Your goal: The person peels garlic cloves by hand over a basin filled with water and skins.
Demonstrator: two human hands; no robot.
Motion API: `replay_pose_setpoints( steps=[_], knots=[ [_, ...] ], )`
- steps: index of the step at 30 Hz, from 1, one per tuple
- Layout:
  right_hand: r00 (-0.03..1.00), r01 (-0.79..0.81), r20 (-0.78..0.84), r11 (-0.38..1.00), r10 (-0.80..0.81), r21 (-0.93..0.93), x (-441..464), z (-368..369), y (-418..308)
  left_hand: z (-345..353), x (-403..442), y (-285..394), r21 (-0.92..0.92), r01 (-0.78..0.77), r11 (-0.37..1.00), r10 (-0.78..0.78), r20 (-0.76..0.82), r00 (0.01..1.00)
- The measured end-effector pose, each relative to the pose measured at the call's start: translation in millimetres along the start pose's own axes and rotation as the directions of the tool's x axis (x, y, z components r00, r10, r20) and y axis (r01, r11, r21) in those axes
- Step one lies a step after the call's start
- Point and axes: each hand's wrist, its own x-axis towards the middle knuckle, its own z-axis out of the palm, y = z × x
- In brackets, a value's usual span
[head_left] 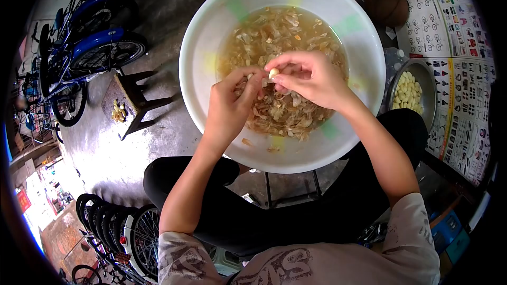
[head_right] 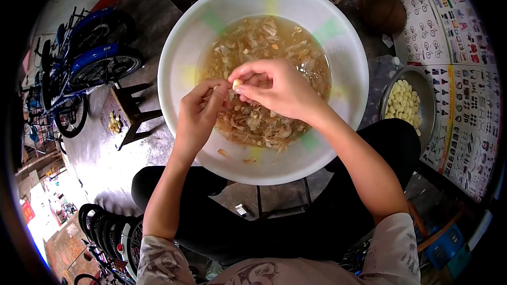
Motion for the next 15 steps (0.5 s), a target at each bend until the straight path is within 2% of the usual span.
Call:
replay_pose_setpoints(
  steps=[2, 6, 9, 13, 15],
  knots=[
    [0.996, 0.055, -0.082, 0.981, -0.041, 0.186, -1, 2, 0, 1, -1, 2, 0.048, -0.055, 0.997, 0.057, -0.027, 0.998],
    [0.999, -0.017, -0.041, 0.977, 0.026, 0.212, -1, -2, -4, 7, -2, 8, 0.182, -0.185, 0.966, 0.196, -0.044, 0.98],
    [0.997, -0.055, -0.035, 0.969, 0.065, 0.243, -1, -2, -5, 7, -3, 13, 0.274, -0.149, 0.95, 0.17, -0.056, 0.984],
    [1.0, -0.014, -0.008, 0.96, 0.017, 0.281, 0, -3, 6, 6, -2, 12, 0.364, -0.112, 0.925, 0.147, -0.069, 0.987],
    [1.0, -0.014, -0.005, 0.959, 0.016, 0.283, 1, -4, 7, 8, -2, 6, 0.365, -0.241, 0.899, 0.28, -0.058, 0.958]
  ],
)
